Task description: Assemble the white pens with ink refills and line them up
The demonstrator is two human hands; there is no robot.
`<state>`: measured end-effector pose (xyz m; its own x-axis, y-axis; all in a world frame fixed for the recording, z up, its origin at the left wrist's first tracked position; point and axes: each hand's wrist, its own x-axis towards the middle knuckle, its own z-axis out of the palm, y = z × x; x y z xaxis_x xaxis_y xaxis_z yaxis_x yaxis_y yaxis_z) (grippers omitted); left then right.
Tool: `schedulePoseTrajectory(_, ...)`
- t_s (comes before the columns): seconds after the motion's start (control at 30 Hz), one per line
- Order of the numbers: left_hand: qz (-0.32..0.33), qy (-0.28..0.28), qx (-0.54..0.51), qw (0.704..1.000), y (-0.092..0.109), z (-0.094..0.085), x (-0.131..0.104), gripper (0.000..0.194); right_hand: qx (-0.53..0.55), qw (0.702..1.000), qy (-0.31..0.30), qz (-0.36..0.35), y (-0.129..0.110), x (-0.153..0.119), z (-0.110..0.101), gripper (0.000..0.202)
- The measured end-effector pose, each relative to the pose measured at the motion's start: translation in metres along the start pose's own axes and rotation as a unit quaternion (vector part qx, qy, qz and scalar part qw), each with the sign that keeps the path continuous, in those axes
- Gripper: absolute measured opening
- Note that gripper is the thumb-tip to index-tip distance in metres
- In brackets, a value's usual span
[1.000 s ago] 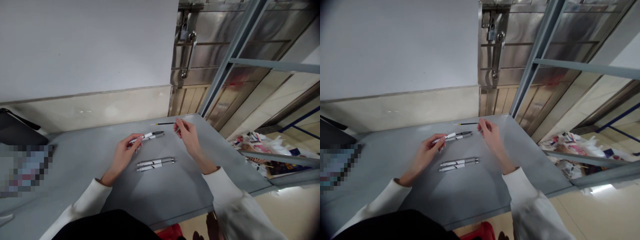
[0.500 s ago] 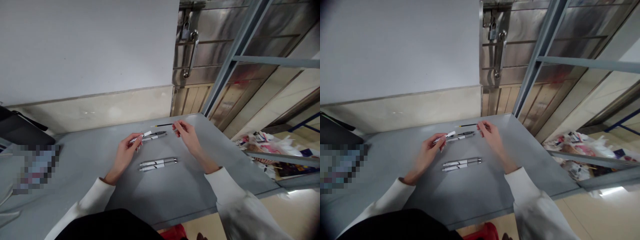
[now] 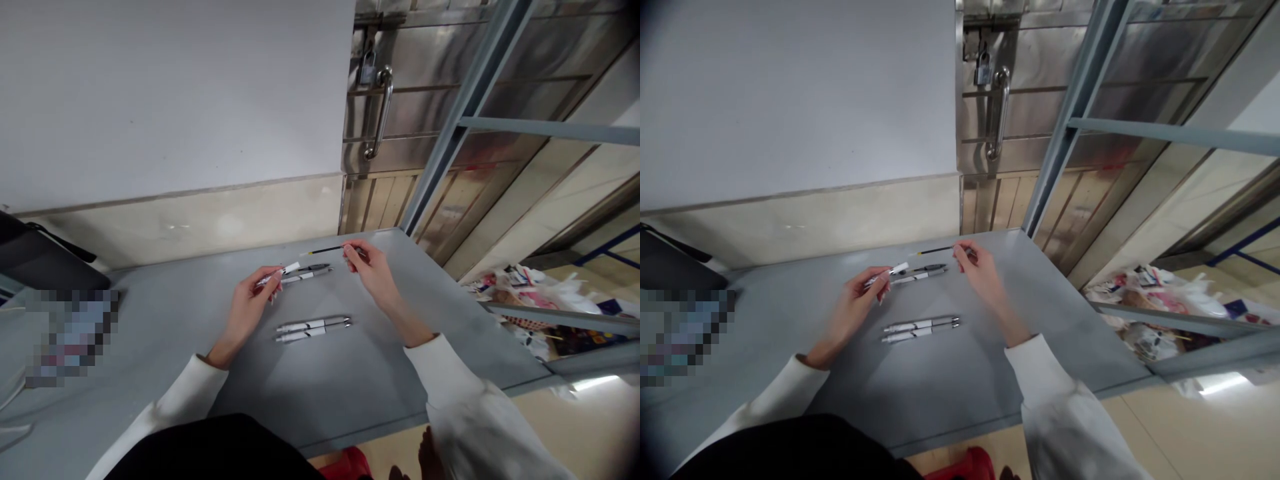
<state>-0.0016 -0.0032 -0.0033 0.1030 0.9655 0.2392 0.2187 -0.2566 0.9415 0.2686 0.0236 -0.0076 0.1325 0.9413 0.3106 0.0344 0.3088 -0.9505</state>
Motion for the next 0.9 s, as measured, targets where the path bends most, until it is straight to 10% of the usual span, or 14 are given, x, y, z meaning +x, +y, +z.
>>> schedulePoseTrajectory(0.9,0.000,0.006,0.001,1.000,-0.0030,-0.0020,0.0021,0.032,-0.028,0.999,-0.018,0.013,-0.0033,-0.0045,0.0035,0.044)
